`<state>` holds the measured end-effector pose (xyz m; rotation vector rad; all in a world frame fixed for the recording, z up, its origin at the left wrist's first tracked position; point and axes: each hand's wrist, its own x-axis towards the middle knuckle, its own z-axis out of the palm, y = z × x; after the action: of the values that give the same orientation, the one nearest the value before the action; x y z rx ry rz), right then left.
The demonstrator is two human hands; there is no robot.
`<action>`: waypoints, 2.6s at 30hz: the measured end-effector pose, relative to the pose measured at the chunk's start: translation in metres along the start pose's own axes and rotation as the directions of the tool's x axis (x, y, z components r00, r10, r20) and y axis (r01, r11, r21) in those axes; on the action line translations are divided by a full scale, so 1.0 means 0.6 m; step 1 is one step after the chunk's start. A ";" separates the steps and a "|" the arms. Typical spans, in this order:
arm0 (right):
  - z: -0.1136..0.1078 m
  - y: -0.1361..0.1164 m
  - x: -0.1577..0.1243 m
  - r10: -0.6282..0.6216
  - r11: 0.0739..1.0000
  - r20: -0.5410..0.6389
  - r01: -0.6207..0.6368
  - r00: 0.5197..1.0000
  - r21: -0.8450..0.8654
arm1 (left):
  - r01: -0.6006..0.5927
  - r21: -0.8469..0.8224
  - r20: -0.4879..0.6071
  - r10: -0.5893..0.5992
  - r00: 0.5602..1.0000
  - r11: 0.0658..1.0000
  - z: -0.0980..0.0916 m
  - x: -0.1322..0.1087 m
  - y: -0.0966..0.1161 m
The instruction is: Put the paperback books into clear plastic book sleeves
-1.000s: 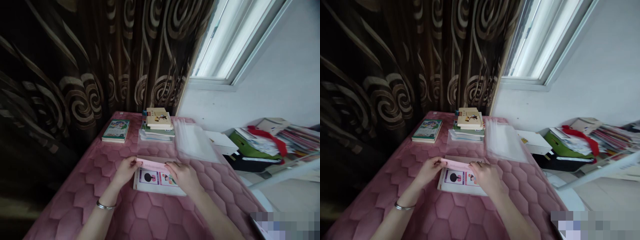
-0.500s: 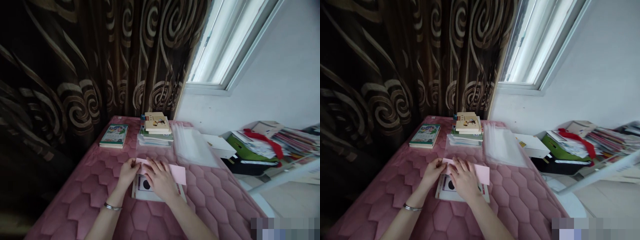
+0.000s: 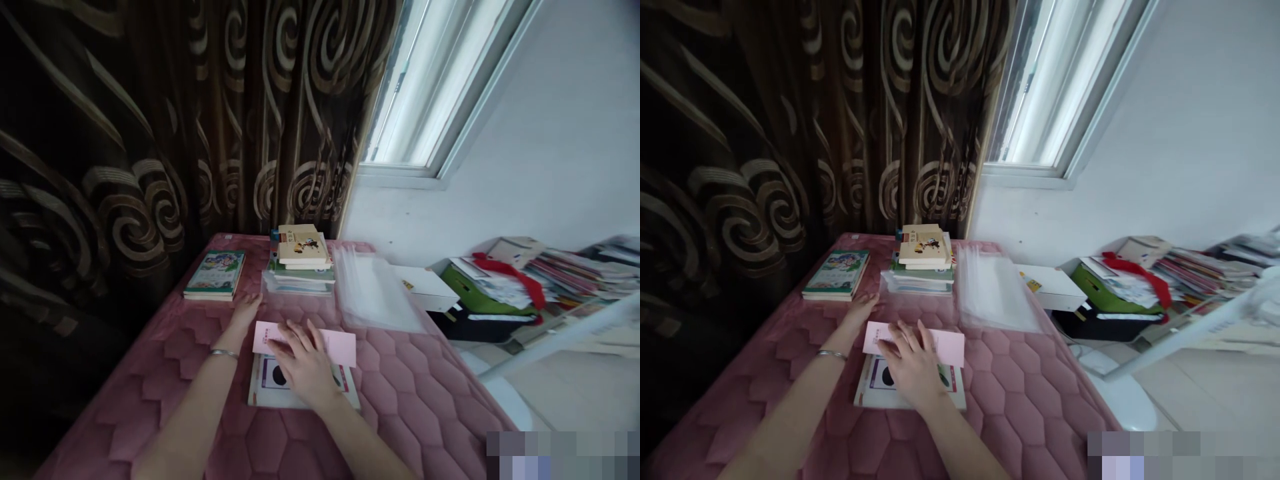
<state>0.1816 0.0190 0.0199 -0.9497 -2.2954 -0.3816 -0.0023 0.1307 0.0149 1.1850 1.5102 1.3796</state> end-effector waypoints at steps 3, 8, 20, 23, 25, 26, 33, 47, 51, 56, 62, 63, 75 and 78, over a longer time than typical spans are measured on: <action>-0.005 0.002 0.001 0.022 1.000 0.008 -0.022 1.000 0.005 | 0.054 -0.084 0.097 -0.046 0.994 0.995 0.005 -0.003 0.012; -0.005 -0.001 -0.001 0.056 0.998 -0.006 -0.056 0.998 0.006 | 0.057 -0.168 0.124 -0.037 0.992 0.984 -0.009 -0.043 0.025; 0.015 -0.003 -0.011 0.054 0.998 0.105 -0.055 0.993 0.010 | 0.037 -0.211 0.017 -0.034 0.999 0.977 -0.017 -0.098 -0.022; 0.017 -0.004 -0.011 0.056 0.998 0.103 -0.056 0.993 -0.003 | 0.102 -0.346 0.077 -0.080 0.994 0.933 -0.017 -0.105 -0.014; 0.018 -0.004 -0.011 0.060 0.998 0.089 -0.058 0.994 -0.016 | 0.137 -0.434 0.109 -0.099 0.989 0.890 -0.018 -0.110 -0.011; 0.018 -0.004 -0.010 0.061 0.998 0.080 -0.059 0.995 -0.024 | 0.144 -0.464 0.118 -0.099 0.988 0.874 -0.018 -0.112 -0.010; 0.021 -0.005 -0.011 0.055 0.998 0.069 -0.052 0.996 -0.045 | 0.172 -0.576 0.174 -0.085 0.981 0.799 -0.025 -0.115 -0.012; 0.022 -0.006 -0.006 0.087 0.996 0.071 -0.085 0.994 -0.025 | 0.084 -0.532 0.179 0.015 0.984 0.843 -0.025 -0.119 -0.010; 0.025 -0.007 -0.010 0.090 0.996 0.075 -0.088 0.993 -0.035 | 0.076 -0.531 0.175 0.021 0.984 0.844 -0.020 -0.120 -0.010; 0.031 -0.005 -0.011 0.090 0.995 0.096 -0.086 0.991 -0.049 | 0.021 -0.415 0.128 0.035 0.991 0.910 -0.014 -0.123 -0.009; 0.026 -0.007 -0.007 0.098 0.995 0.103 -0.094 0.990 -0.044 | -0.058 -0.314 0.060 0.081 0.995 0.948 -0.008 -0.124 -0.015; 0.025 -0.007 -0.007 0.098 0.995 0.105 -0.094 0.990 -0.040 | -0.066 -0.309 0.050 0.086 0.995 0.949 -0.007 -0.123 -0.016; 0.026 -0.008 -0.006 0.118 0.993 0.143 -0.117 0.983 -0.020 | -0.122 -0.224 -0.063 0.110 0.992 0.967 0.007 -0.135 -0.014; 0.027 -0.006 -0.007 0.116 0.993 0.140 -0.115 0.983 -0.016 | -0.144 -0.179 -0.084 0.131 0.988 0.973 0.006 -0.137 -0.012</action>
<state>0.1743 0.0217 0.0046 -1.1412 -2.3521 -0.2824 0.0235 0.0532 0.0026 1.1517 1.3354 1.6332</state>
